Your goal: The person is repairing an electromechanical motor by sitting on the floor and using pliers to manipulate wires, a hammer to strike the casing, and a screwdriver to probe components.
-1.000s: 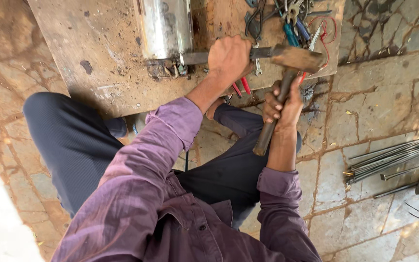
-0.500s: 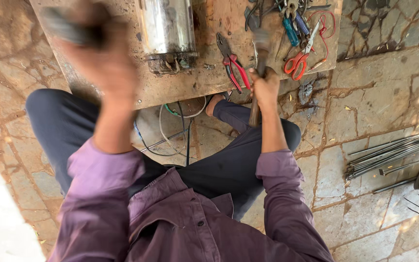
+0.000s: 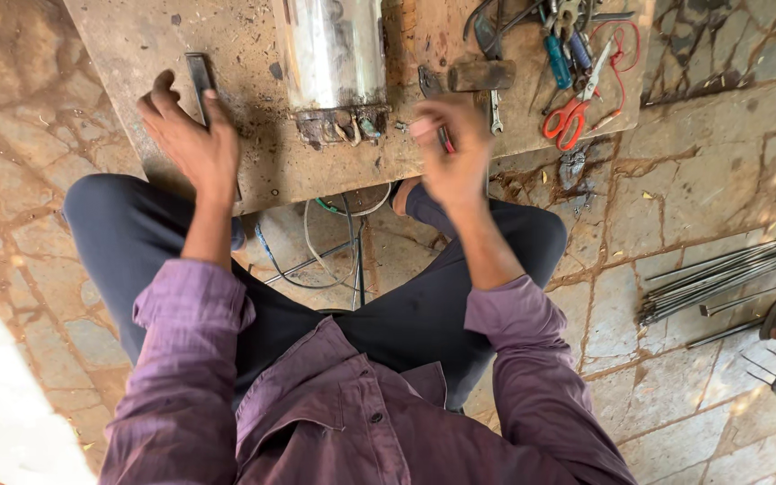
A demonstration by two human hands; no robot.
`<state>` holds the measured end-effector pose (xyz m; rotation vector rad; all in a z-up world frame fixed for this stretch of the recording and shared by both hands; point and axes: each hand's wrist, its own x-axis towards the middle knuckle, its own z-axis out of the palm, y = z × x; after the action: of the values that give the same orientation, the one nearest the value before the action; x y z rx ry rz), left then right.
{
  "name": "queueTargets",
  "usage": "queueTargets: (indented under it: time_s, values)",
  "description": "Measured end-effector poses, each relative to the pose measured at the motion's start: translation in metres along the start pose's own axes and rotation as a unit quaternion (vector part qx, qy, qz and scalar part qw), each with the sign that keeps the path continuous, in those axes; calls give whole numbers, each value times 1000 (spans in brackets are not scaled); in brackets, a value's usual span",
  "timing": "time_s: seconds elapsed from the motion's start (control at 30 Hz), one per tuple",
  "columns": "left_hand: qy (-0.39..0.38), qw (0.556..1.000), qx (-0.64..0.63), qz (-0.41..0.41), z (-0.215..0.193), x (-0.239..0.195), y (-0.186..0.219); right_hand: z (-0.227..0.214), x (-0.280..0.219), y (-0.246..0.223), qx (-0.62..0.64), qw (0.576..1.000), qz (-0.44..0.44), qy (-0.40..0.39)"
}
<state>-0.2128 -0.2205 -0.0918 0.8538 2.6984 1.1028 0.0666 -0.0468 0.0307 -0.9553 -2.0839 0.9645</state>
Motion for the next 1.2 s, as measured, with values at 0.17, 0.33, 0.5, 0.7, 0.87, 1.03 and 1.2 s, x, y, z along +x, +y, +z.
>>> queueTargets:
  time_s: [0.17, 0.33, 0.5, 0.7, 0.87, 1.03, 1.2]
  values:
    - [-93, 971, -218, 37, -36, -37, 98, 22, 1, -28, 46, 983, 144, -106]
    - [-141, 964, -220, 55, -23, -61, 147, 6, -3, -4, 133, 959, 180, -177]
    - [-182, 932, -308, -62, 4, -73, 149, 8, -5, 19, 85, 950, 203, -220]
    - [-198, 913, -344, -94, 15, -74, 142, -13, 2, 39, 63, 947, 213, -230]
    - [-191, 923, -327, -67, 17, -79, 136, -83, 33, 100, -228, 947, 225, -19]
    - [-182, 932, -310, -53, 20, -81, 134, -62, 73, 152, -209, 977, -32, 21]
    - [-171, 931, -316, -63, 23, -77, 136, -14, 93, 190, -440, 895, 43, -54]
